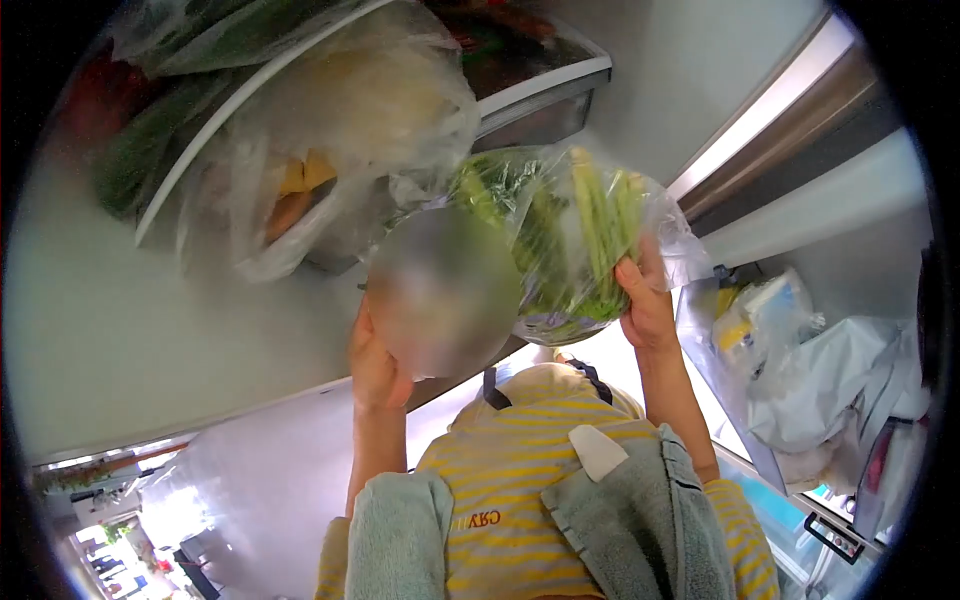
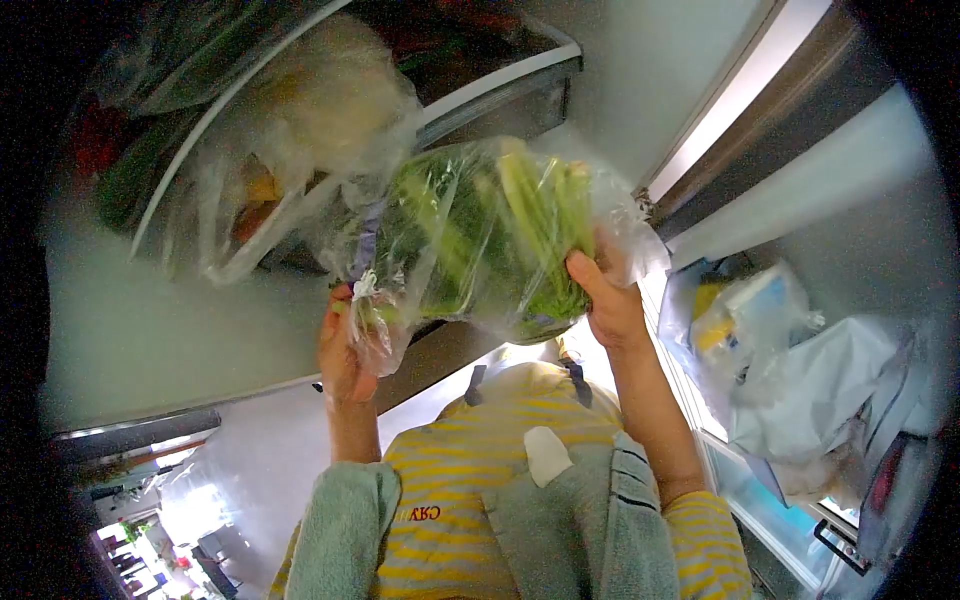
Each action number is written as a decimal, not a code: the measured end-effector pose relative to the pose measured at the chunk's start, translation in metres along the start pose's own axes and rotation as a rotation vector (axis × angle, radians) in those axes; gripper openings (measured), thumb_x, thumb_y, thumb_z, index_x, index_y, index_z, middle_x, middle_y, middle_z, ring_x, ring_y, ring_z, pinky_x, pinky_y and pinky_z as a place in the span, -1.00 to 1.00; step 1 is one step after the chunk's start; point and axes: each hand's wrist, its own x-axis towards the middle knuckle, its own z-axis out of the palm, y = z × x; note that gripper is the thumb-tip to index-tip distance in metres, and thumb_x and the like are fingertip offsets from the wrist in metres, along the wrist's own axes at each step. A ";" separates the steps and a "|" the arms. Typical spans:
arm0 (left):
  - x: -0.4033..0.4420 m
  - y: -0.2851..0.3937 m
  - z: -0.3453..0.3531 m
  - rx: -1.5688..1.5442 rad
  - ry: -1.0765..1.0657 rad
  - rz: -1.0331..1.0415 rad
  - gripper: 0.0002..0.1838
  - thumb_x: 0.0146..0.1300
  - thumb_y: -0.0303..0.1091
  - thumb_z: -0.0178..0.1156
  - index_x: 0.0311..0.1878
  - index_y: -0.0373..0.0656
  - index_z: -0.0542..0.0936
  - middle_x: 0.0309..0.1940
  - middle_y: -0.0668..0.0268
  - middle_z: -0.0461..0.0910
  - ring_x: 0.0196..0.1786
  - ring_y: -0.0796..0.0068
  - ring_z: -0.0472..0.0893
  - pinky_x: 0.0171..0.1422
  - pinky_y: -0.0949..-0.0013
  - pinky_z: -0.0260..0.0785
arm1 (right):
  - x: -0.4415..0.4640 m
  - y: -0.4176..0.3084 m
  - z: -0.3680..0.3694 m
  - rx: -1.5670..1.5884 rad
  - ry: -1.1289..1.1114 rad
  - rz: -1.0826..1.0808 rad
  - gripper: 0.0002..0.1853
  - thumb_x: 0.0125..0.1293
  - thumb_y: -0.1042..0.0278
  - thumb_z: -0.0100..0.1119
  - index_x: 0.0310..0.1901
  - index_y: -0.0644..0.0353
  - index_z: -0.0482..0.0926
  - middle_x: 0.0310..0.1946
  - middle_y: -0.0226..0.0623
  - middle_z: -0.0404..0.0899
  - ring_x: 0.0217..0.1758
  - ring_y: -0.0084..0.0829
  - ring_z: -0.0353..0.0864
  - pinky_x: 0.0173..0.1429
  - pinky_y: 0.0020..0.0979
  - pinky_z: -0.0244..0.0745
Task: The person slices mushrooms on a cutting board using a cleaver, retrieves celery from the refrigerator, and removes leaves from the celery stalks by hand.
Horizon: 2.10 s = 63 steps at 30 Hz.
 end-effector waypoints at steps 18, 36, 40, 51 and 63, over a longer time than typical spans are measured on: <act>0.009 -0.016 0.058 0.594 -0.138 -0.116 -0.71 0.19 -0.29 0.11 -0.06 -0.20 0.48 -0.28 0.34 0.54 -0.29 0.55 0.50 -0.22 0.43 0.36 | 0.005 0.000 -0.006 -0.397 0.019 -0.002 -0.54 0.24 0.28 0.15 0.15 0.22 0.34 -0.01 -0.40 0.45 0.00 -0.57 0.40 0.07 -0.51 0.31; -0.007 0.018 0.041 0.065 0.145 -0.102 -0.78 0.32 -0.21 -0.02 -0.16 -0.16 0.41 -0.33 0.20 0.51 -0.32 0.33 0.55 -0.20 0.26 0.45 | 0.026 0.044 -0.052 -0.063 0.135 0.208 -0.49 0.24 0.26 0.13 0.19 0.27 0.30 0.04 -0.31 0.43 0.03 -0.48 0.44 0.06 -0.46 0.38; 0.015 0.004 0.003 0.197 0.095 -0.328 -0.73 0.22 -0.22 0.12 -0.11 -0.16 0.42 -0.33 0.29 0.50 -0.34 0.44 0.52 -0.27 0.38 0.45 | 0.027 0.037 -0.042 -0.042 0.059 0.156 -0.46 0.22 0.30 0.14 0.21 0.26 0.28 0.10 -0.29 0.39 0.11 -0.44 0.38 0.17 -0.43 0.28; 0.017 -0.030 0.026 0.178 0.005 -0.305 -0.55 0.17 -0.26 0.16 0.12 -0.16 0.36 -0.06 0.31 0.47 -0.07 0.43 0.48 -0.01 0.36 0.34 | 0.046 0.018 -0.011 -0.295 -0.085 0.010 -0.56 0.23 0.30 0.14 0.13 0.25 0.37 0.01 -0.35 0.46 0.00 -0.52 0.42 0.12 -0.49 0.29; 0.013 -0.017 0.045 -0.136 -0.016 -0.126 -0.51 0.10 -0.63 0.05 0.15 -0.19 0.31 0.11 0.24 0.36 0.14 0.42 0.37 0.25 0.41 0.17 | 0.034 0.008 0.031 -1.122 0.100 -0.593 -0.53 0.05 0.33 0.24 0.05 0.17 0.44 -0.03 -0.17 0.48 0.03 -0.16 0.43 0.12 -0.30 0.31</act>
